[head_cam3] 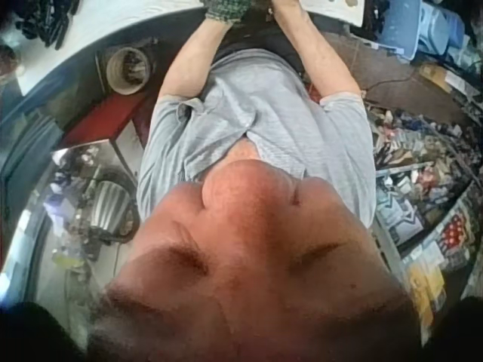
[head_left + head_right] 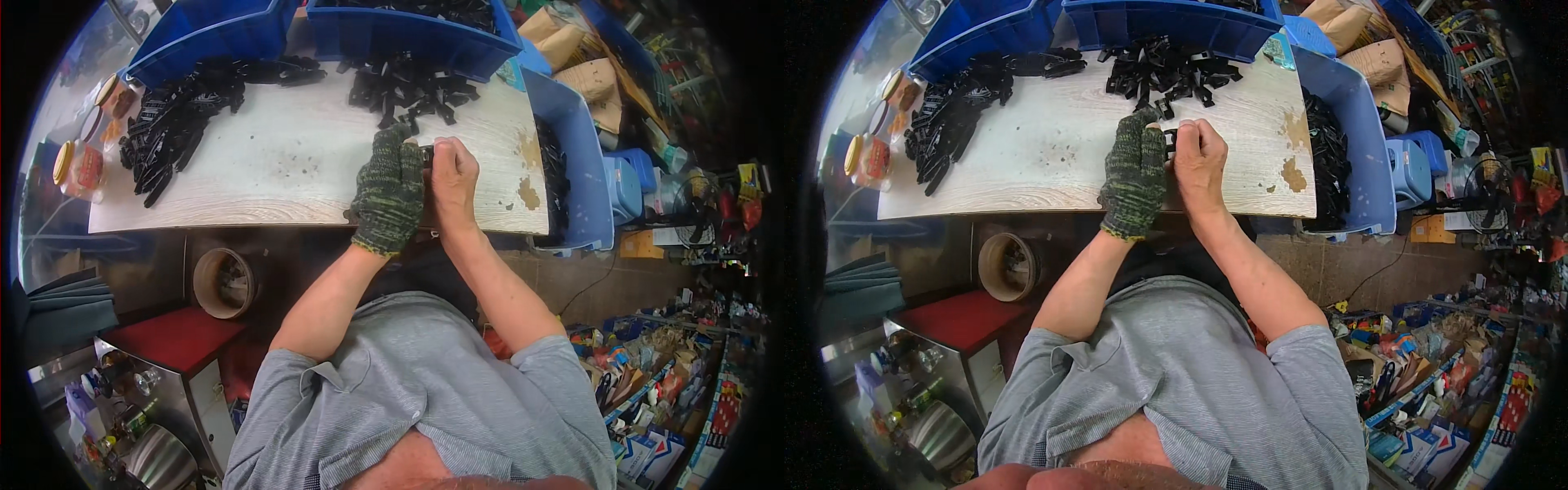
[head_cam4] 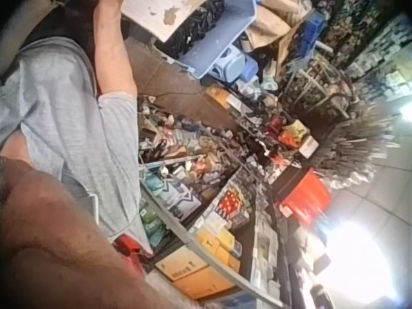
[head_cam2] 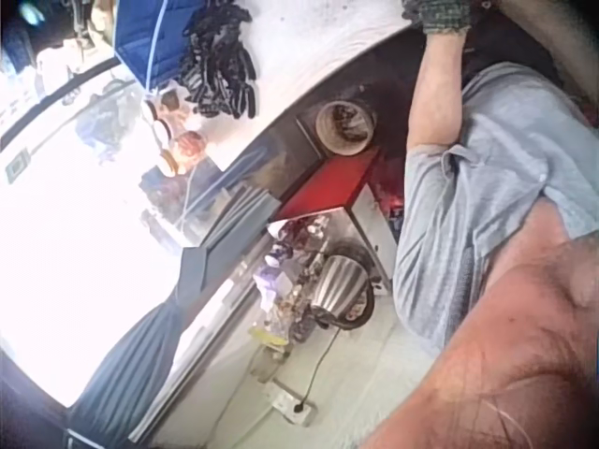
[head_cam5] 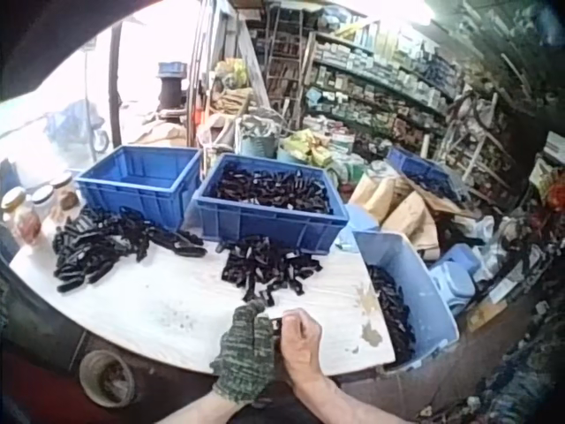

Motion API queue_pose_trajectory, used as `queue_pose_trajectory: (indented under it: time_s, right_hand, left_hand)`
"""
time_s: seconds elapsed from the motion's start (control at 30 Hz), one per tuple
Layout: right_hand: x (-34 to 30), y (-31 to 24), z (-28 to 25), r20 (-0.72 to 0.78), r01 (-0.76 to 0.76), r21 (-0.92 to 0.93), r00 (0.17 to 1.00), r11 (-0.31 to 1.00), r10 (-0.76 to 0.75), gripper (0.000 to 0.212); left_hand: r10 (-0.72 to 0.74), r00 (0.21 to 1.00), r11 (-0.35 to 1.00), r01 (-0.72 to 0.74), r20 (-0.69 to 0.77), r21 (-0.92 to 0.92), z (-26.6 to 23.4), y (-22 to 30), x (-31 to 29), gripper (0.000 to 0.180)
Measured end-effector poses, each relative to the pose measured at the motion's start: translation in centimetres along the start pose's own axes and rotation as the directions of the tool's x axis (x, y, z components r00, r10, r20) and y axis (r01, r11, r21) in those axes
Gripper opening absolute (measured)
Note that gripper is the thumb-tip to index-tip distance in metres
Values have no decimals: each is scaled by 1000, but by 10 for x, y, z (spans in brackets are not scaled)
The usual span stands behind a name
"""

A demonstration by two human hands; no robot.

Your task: Sort and inspect small black plastic components on a workbench.

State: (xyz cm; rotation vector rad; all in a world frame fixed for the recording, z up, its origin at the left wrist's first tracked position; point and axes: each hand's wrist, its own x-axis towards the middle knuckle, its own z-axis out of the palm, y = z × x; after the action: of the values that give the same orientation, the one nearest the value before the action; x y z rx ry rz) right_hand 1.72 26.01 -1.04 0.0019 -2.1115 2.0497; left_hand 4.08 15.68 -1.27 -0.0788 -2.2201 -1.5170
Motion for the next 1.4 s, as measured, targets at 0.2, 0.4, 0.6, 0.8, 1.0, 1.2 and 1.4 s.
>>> queue_pose_trajectory:
  time_s: [0.2,0.4,0.6,0.8,1.0,1.2,1.4]
  right_hand:
    - [3,-3,5,-85,24,70,996,997,-18,34]
    - [1,-8,4,-99,76,12,992,997,-75,34]
    - [0,-1,-1,-60,118,-59,991,991,-121,31]
    - [1,5,0,12,-9,-17,1000,1000,10,31]
    - [0,-11,7,75,-25,33,997,999,22,32]
    - [1,1,-1,102,-22,74,995,997,15,30]
    - [-10,-25,8,67,-188,255,982,949,177,32]
  left_hand:
    - [-38,999,998,39,21,-46,-16,-4,11,24]
    - [68,996,992,-61,-57,107,7,3,5,26]
    - [201,979,953,-187,-34,239,4,-7,3,23]
    - [3,999,999,-2,-32,42,-9,-1,6,23]
    - [-56,998,995,55,13,80,-14,2,4,21]
    - [-58,998,998,57,34,30,-21,4,-6,19]
    - [133,988,978,-118,-76,175,-27,-4,-7,19]
